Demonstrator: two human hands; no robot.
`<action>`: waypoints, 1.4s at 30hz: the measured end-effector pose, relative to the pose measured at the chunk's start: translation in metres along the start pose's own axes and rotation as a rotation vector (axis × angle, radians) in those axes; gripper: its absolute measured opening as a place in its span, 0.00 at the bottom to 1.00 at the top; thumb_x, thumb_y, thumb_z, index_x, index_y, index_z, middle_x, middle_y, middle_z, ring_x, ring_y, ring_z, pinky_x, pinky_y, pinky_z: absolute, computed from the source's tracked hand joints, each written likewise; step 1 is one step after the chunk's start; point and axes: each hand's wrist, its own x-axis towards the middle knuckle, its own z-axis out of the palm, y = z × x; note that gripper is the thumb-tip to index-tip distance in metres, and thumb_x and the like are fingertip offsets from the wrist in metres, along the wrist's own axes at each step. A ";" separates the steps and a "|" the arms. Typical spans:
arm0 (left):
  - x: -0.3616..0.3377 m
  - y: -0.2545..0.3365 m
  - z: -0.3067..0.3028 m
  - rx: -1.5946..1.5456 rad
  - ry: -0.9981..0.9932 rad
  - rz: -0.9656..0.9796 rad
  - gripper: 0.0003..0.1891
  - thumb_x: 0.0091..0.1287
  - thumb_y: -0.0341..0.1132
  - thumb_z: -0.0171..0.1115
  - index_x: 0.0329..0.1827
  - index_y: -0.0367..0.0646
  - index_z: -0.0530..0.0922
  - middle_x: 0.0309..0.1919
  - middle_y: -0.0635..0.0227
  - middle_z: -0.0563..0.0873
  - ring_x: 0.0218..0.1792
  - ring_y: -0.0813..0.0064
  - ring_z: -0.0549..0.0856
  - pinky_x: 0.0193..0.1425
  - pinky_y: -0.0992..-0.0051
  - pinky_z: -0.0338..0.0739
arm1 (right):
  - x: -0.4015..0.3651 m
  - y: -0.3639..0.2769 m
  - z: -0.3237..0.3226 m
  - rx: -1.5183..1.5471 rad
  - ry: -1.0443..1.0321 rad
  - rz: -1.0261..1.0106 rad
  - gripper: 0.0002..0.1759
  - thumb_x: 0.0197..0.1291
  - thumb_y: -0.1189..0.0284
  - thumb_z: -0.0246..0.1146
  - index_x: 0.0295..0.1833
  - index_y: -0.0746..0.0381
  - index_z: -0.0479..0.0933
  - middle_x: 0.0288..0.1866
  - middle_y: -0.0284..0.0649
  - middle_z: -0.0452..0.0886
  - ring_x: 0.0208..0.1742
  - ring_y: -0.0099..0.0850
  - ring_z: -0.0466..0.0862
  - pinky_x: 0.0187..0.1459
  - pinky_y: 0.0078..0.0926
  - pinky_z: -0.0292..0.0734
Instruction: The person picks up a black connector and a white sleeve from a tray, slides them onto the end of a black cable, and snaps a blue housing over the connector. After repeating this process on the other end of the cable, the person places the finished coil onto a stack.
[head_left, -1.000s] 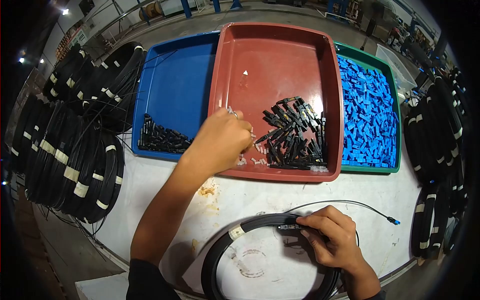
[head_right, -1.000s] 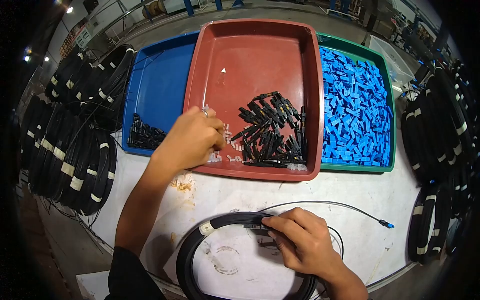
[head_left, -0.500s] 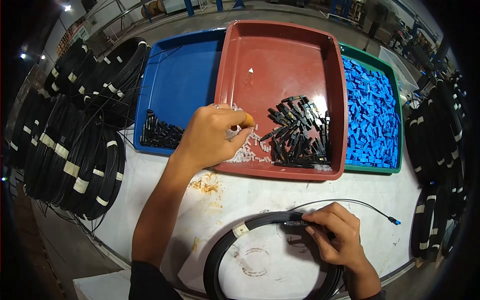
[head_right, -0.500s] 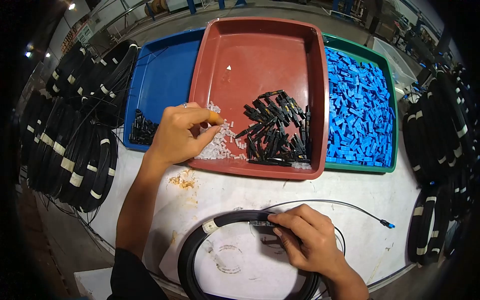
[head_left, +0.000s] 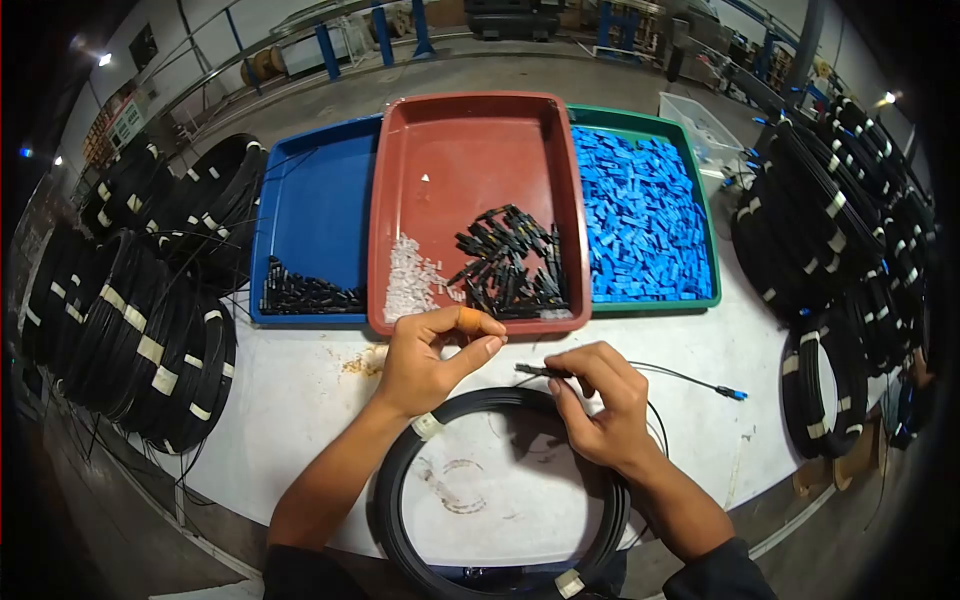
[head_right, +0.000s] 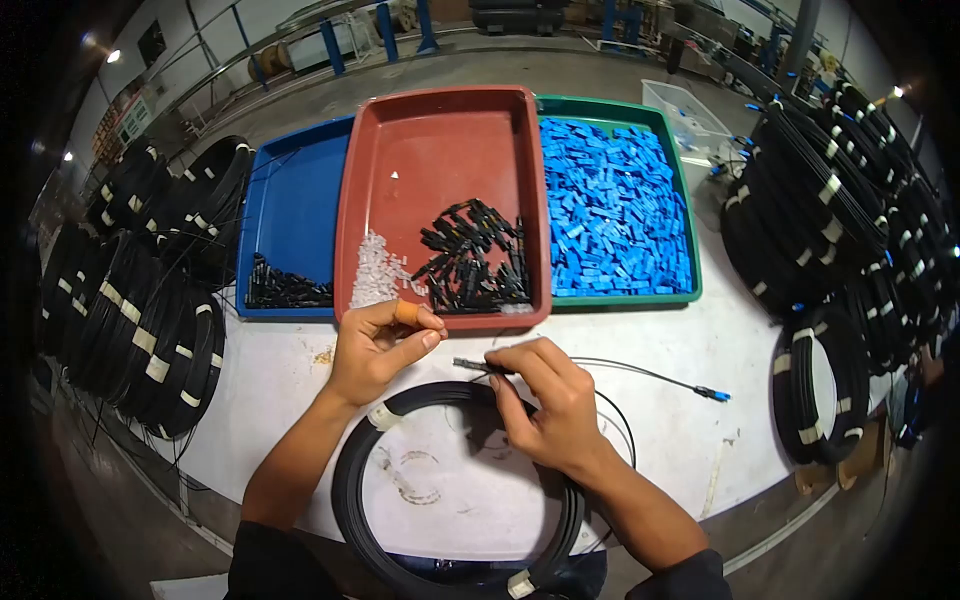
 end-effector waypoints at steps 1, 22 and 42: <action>-0.005 -0.001 0.006 -0.008 -0.008 -0.007 0.08 0.69 0.25 0.72 0.48 0.32 0.88 0.41 0.66 0.91 0.43 0.81 0.86 0.50 0.77 0.79 | -0.001 0.000 0.000 -0.006 0.022 0.010 0.13 0.56 0.84 0.69 0.49 0.68 0.85 0.40 0.47 0.86 0.37 0.41 0.88 0.38 0.33 0.82; -0.022 0.001 0.003 0.073 -0.038 0.083 0.06 0.64 0.20 0.72 0.42 0.32 0.89 0.38 0.59 0.92 0.42 0.75 0.88 0.53 0.75 0.79 | 0.000 0.000 0.001 0.037 -0.043 0.023 0.13 0.56 0.84 0.70 0.48 0.68 0.86 0.40 0.46 0.87 0.38 0.39 0.88 0.40 0.30 0.82; -0.020 -0.001 0.009 0.357 0.027 0.297 0.08 0.58 0.20 0.76 0.40 0.36 0.92 0.32 0.62 0.93 0.30 0.79 0.87 0.37 0.78 0.80 | -0.004 0.004 0.002 -0.109 -0.017 -0.080 0.16 0.51 0.85 0.73 0.47 0.67 0.87 0.35 0.44 0.83 0.32 0.39 0.85 0.34 0.32 0.78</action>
